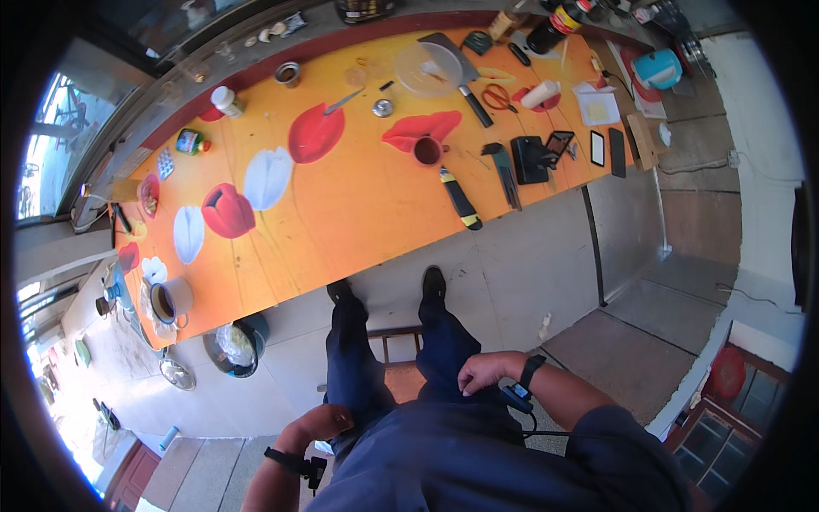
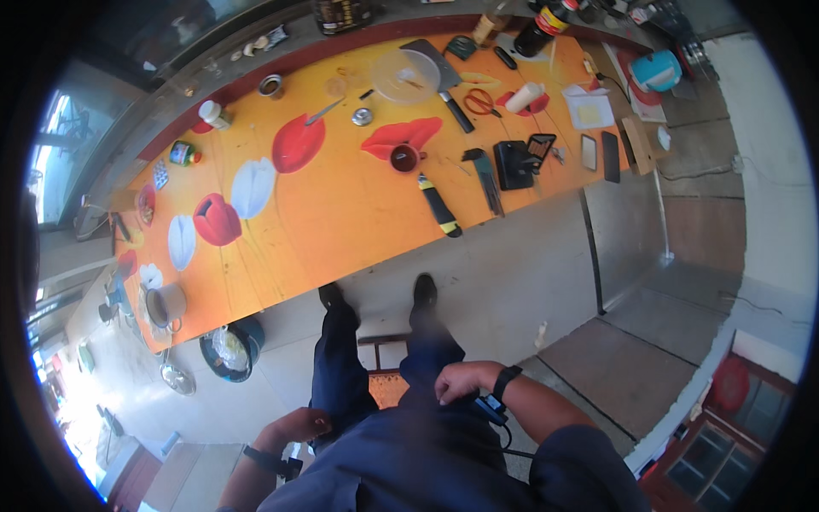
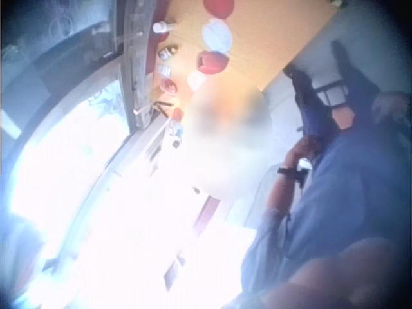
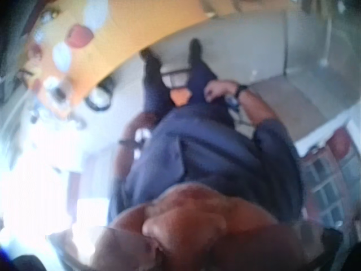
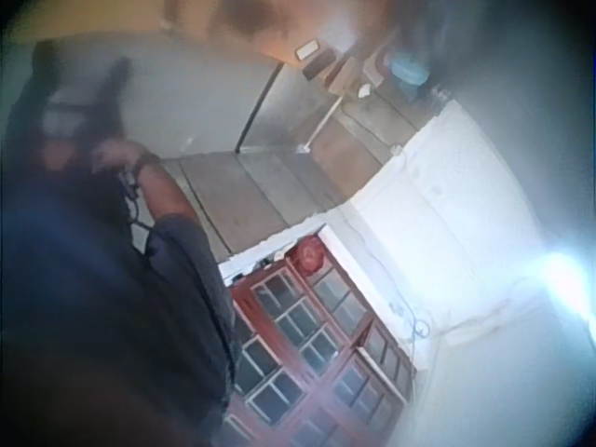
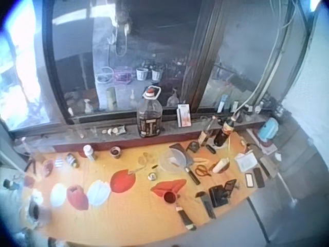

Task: The person scoops birdseed from a container with a spoon and feeds birds inside a cage. They then walk to a table, handle a small bottle and a white container, and later pick up a black box from the floor.

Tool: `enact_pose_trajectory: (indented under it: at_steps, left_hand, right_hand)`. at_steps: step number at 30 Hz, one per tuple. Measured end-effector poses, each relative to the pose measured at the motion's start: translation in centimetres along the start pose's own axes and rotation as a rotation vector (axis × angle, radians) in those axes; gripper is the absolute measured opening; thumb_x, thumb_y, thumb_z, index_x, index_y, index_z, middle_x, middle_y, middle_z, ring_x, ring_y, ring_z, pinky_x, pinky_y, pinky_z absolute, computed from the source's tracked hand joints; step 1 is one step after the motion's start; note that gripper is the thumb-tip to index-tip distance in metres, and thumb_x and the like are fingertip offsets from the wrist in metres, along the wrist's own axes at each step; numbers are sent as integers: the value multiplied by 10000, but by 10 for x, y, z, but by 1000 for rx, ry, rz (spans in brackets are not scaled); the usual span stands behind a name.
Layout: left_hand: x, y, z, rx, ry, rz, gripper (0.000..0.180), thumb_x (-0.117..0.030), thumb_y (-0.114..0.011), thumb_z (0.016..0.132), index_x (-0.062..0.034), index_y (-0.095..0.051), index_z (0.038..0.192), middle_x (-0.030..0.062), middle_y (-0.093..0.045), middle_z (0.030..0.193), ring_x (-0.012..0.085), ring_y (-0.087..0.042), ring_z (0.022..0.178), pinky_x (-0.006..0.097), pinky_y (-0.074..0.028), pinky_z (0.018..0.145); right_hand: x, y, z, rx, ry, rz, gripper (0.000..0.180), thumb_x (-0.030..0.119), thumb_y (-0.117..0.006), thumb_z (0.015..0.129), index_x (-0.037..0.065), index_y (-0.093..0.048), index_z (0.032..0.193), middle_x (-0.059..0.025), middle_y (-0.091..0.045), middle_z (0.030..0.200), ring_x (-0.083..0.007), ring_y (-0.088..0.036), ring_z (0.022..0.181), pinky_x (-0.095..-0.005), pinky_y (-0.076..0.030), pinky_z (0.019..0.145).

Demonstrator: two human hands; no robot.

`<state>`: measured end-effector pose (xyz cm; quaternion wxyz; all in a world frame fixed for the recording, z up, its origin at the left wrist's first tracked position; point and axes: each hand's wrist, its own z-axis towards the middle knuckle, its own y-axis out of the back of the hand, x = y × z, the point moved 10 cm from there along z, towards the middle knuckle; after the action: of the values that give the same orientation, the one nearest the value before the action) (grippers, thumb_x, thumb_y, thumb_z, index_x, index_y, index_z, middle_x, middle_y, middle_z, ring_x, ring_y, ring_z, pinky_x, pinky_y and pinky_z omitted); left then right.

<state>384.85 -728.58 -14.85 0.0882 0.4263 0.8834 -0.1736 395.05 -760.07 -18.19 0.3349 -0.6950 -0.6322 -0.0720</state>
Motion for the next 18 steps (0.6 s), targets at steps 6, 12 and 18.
enact_pose_trajectory:
  at_steps: [6,12,18]
  left_hand:
    - [-32,-15,46,-35,-99,100,236,-280,-676,943,-97,-737,1078,125,-753,1043,285,-711,993,390,-554,881]
    - [-14,-3,71,-51,-95,10,241,-267,-649,957,-75,-726,1079,104,-749,901,235,-726,841,354,-571,782]
    - [15,23,80,-104,-45,-20,237,-241,-637,969,-50,-701,1094,108,-743,874,218,-729,813,339,-569,735]
  right_hand:
    - [-41,-13,-3,-97,54,93,312,322,-739,918,78,-741,1112,-27,-725,906,-150,-655,796,-322,-530,714]
    - [-51,-51,39,-139,52,259,304,316,-733,936,73,-730,1119,-20,-718,892,-111,-645,756,-293,-524,708]
    - [-42,-35,72,-441,132,523,315,328,-714,963,69,-713,1143,-17,-713,882,-96,-640,722,-278,-533,731]
